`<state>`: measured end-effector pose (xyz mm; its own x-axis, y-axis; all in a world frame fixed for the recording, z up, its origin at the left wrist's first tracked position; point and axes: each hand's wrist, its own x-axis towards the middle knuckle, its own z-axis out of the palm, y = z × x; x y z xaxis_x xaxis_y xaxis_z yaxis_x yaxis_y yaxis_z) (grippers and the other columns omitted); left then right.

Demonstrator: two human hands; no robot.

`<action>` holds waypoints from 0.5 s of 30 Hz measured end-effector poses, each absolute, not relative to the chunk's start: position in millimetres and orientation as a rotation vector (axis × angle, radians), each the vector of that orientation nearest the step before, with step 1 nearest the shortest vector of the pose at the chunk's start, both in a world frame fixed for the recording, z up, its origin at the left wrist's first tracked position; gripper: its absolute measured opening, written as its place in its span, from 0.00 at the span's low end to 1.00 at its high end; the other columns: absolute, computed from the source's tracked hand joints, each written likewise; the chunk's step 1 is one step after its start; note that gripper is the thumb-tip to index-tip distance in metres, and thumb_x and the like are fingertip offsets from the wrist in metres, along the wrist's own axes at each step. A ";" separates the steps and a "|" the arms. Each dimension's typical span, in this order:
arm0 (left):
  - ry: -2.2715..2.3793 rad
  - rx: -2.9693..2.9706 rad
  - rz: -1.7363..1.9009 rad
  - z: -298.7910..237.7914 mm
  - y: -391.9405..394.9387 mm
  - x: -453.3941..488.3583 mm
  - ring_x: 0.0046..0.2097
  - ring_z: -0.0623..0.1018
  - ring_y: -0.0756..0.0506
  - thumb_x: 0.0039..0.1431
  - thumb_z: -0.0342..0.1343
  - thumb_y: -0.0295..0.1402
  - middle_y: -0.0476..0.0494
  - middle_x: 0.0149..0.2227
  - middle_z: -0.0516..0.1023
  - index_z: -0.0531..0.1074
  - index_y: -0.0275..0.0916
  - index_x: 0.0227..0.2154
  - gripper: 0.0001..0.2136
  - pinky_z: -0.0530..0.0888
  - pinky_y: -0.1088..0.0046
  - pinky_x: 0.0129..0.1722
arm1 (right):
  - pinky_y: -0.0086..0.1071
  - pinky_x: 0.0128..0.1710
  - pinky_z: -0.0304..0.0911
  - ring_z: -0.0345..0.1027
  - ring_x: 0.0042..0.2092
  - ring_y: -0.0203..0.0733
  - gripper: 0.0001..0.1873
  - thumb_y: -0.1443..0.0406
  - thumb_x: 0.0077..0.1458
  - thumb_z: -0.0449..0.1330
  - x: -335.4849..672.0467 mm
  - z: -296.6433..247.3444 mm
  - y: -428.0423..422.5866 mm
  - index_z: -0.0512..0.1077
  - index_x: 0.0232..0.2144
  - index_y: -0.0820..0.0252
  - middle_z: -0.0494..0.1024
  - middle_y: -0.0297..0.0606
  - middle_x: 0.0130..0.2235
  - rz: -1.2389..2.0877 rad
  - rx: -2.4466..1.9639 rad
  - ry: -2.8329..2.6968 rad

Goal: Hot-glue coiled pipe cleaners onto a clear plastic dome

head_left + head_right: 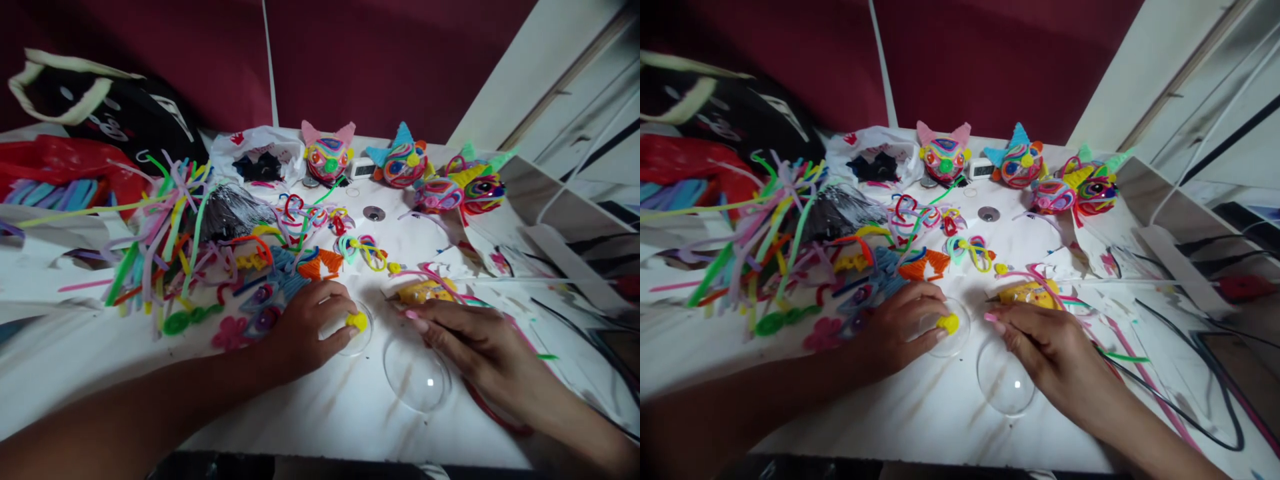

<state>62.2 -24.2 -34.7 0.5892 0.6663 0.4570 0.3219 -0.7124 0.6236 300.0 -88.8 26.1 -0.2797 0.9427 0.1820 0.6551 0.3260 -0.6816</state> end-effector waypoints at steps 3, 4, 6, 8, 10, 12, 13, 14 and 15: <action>0.790 2.340 0.937 -32.8 -24.4 62.3 0.46 0.74 0.45 0.57 0.56 0.30 0.42 0.43 0.73 0.73 0.39 0.39 0.07 0.72 0.65 0.49 | 0.31 0.38 0.72 0.75 0.42 0.39 0.11 0.63 0.61 0.54 293.1 22.5 -85.2 0.74 0.43 0.44 0.80 0.33 0.42 0.648 -1.348 -2.101; 0.786 2.342 0.937 -32.4 -24.3 62.4 0.47 0.74 0.45 0.57 0.56 0.30 0.42 0.43 0.73 0.73 0.38 0.39 0.07 0.72 0.65 0.49 | 0.31 0.40 0.71 0.75 0.42 0.38 0.11 0.63 0.61 0.53 291.4 20.9 -84.6 0.73 0.43 0.45 0.80 0.33 0.41 0.638 -1.333 -2.123; 0.773 2.348 0.946 -31.8 -24.0 62.5 0.46 0.74 0.45 0.57 0.56 0.29 0.43 0.43 0.73 0.73 0.39 0.39 0.07 0.72 0.66 0.49 | 0.31 0.41 0.70 0.74 0.42 0.37 0.11 0.64 0.62 0.53 288.8 17.3 -84.4 0.73 0.42 0.46 0.79 0.33 0.40 0.639 -1.322 -2.148; 0.761 2.352 0.956 -31.6 -23.5 62.8 0.46 0.74 0.45 0.57 0.56 0.30 0.43 0.43 0.74 0.73 0.39 0.39 0.07 0.72 0.66 0.48 | 0.30 0.38 0.70 0.73 0.40 0.37 0.10 0.65 0.61 0.53 287.9 13.8 -84.8 0.72 0.41 0.46 0.78 0.32 0.38 0.687 -1.333 -2.154; 0.757 2.352 0.956 -31.7 -23.1 62.9 0.45 0.74 0.45 0.57 0.56 0.30 0.44 0.42 0.74 0.73 0.39 0.39 0.07 0.71 0.67 0.48 | 0.30 0.36 0.69 0.72 0.38 0.36 0.11 0.65 0.61 0.53 288.2 10.8 -85.7 0.71 0.43 0.45 0.77 0.31 0.37 0.732 -1.339 -2.167; 0.759 2.350 0.950 -32.6 -22.7 62.9 0.45 0.74 0.46 0.57 0.56 0.30 0.44 0.41 0.74 0.72 0.39 0.38 0.07 0.71 0.67 0.48 | 0.31 0.37 0.68 0.72 0.39 0.36 0.14 0.66 0.61 0.53 289.0 8.5 -86.6 0.70 0.47 0.43 0.76 0.31 0.38 0.742 -1.330 -2.189; 0.760 2.348 0.952 -33.4 -22.6 62.9 0.45 0.74 0.46 0.57 0.56 0.29 0.44 0.41 0.74 0.72 0.39 0.38 0.07 0.71 0.67 0.48 | 0.32 0.38 0.68 0.72 0.40 0.37 0.16 0.66 0.62 0.53 289.3 7.4 -87.1 0.69 0.48 0.42 0.75 0.32 0.39 0.735 -1.325 -2.196; 0.758 2.346 0.960 -34.5 -22.5 62.9 0.45 0.74 0.46 0.56 0.56 0.29 0.44 0.42 0.74 0.72 0.39 0.39 0.07 0.71 0.67 0.48 | 0.33 0.39 0.68 0.72 0.41 0.38 0.17 0.66 0.62 0.52 289.4 6.5 -87.5 0.68 0.50 0.42 0.75 0.32 0.40 0.730 -1.324 -2.201; 0.756 2.343 0.966 -35.7 -22.4 62.9 0.45 0.74 0.45 0.56 0.56 0.30 0.44 0.42 0.73 0.72 0.39 0.39 0.07 0.71 0.67 0.48 | 0.34 0.39 0.68 0.71 0.42 0.39 0.17 0.66 0.62 0.52 289.4 5.5 -87.9 0.68 0.50 0.41 0.75 0.33 0.40 0.729 -1.325 -2.204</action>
